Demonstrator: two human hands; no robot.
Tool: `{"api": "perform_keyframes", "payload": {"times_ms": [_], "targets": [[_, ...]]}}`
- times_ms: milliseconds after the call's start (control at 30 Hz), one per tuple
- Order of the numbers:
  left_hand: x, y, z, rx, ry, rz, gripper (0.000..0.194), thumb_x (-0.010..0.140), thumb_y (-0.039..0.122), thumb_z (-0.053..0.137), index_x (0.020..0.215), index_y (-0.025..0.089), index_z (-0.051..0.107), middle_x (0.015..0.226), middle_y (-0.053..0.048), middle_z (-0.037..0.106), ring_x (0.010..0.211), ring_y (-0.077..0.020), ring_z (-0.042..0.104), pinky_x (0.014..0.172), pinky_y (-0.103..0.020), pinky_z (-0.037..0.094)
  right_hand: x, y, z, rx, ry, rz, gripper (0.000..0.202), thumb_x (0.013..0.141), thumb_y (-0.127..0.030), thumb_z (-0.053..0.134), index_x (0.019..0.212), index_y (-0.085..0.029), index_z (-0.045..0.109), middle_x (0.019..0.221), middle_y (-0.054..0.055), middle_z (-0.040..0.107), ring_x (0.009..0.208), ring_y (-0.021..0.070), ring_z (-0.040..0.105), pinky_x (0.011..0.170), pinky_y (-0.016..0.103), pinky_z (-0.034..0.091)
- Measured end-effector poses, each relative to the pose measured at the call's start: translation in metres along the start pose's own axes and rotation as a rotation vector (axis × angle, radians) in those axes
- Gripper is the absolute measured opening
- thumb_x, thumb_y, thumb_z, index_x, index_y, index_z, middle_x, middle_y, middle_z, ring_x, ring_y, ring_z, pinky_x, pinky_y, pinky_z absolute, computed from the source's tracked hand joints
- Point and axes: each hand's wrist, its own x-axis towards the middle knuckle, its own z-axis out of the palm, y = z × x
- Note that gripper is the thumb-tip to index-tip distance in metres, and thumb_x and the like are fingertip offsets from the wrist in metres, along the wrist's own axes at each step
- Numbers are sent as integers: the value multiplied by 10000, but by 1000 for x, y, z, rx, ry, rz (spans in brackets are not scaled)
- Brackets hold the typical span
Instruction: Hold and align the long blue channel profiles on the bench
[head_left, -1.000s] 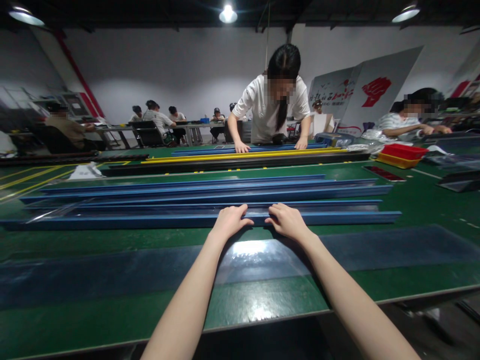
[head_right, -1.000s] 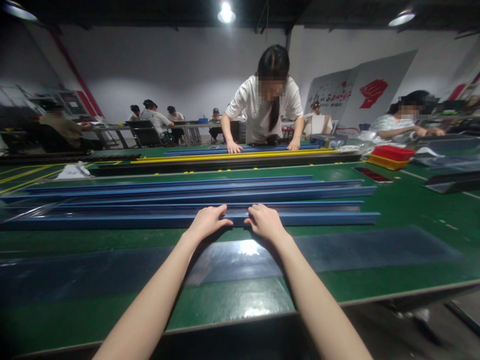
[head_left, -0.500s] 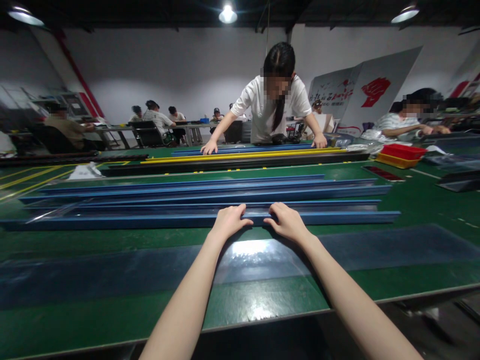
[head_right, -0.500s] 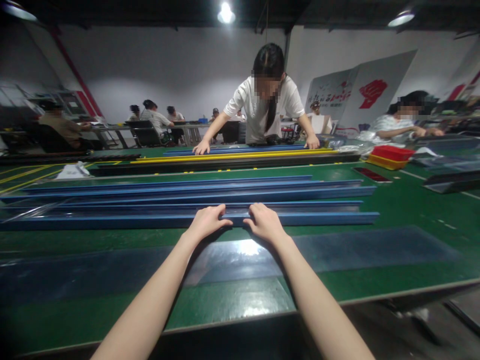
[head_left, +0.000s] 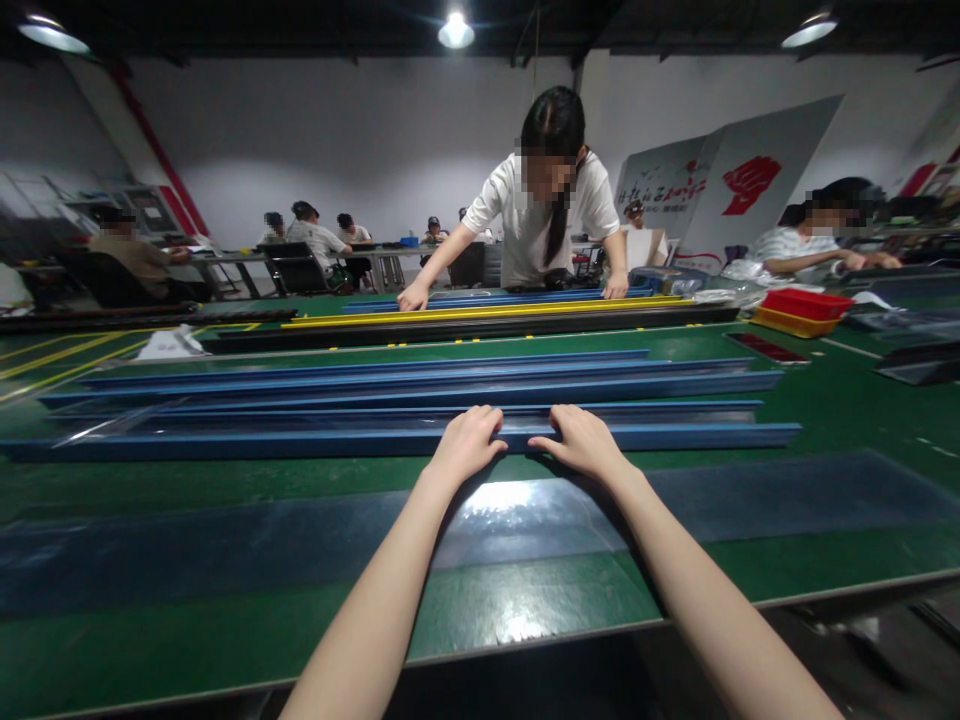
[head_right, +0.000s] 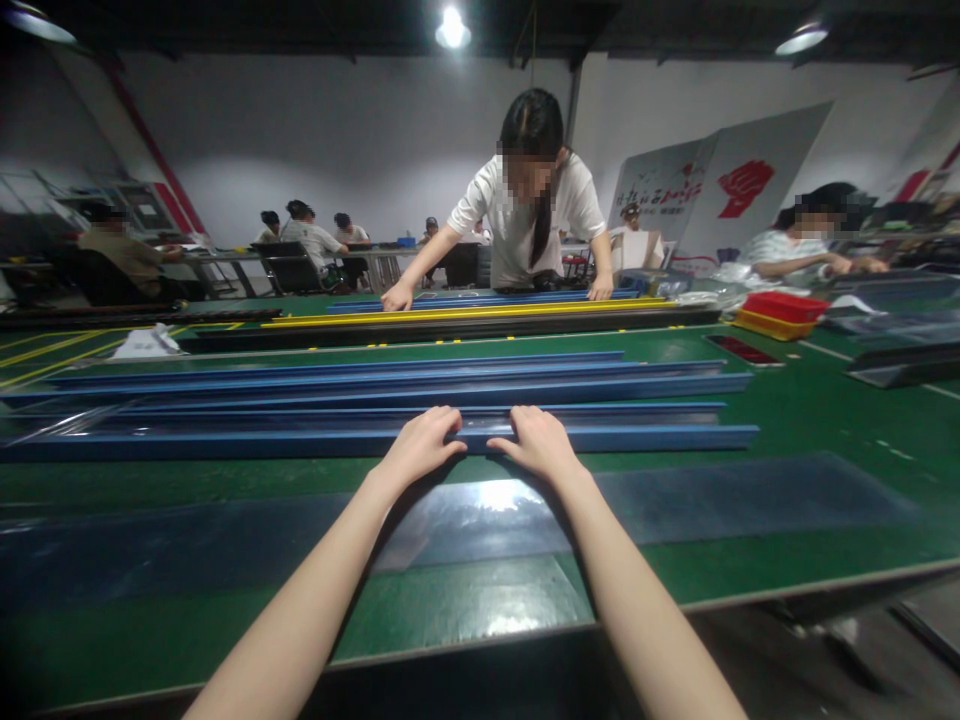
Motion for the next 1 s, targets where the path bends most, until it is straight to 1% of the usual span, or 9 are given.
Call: {"api": "perform_keyframes", "payload": {"times_ms": [100,267,467,567,733,1000], "targets": [[0,2,2,-22,16,29,151,766,272,581,879,214,499,944,-24,556,929,-181,493,796,-280,384,0,0,0,1,2,-10,408,780,-586,445,789,-183,510,813,75,610,751,196,551,623,272,329],[0,1,6,-14,32,42,134,778,257,565,875,200,491,943,-34,550,911,-183,490,779,-283,396,0,0,-1,7,17,-21,410,784,-585,441,790,-181,511,815,72,612,750,194,553,615,269,328],[1,2,4,-3,-30,22,130,798,255,536,916,209,506,985,-35,573,964,-184,504,828,-289,394,-1,-1,-3,-33,-19,-28,419,802,-579,415,798,-178,538,812,77,627,770,199,562,621,273,333],[1,3,4,9,-66,28,137,813,245,513,943,202,514,992,-44,590,971,-190,527,822,-286,402,-1,-2,-3,-68,-49,-47,422,828,-561,379,789,-181,560,838,83,639,820,204,566,646,273,338],[1,3,4,14,-78,36,160,820,249,506,974,208,514,1004,-40,610,967,-189,555,799,-272,412,-2,-2,-3,-50,-76,-33,427,837,-556,365,797,-187,577,877,72,641,824,189,572,637,264,345],[2,1,7,49,-57,78,163,821,260,508,965,192,535,994,-55,629,962,-210,561,795,-301,419,-4,-2,-1,3,11,-79,388,833,-532,398,850,-186,573,921,64,611,875,195,530,701,272,365]]}}
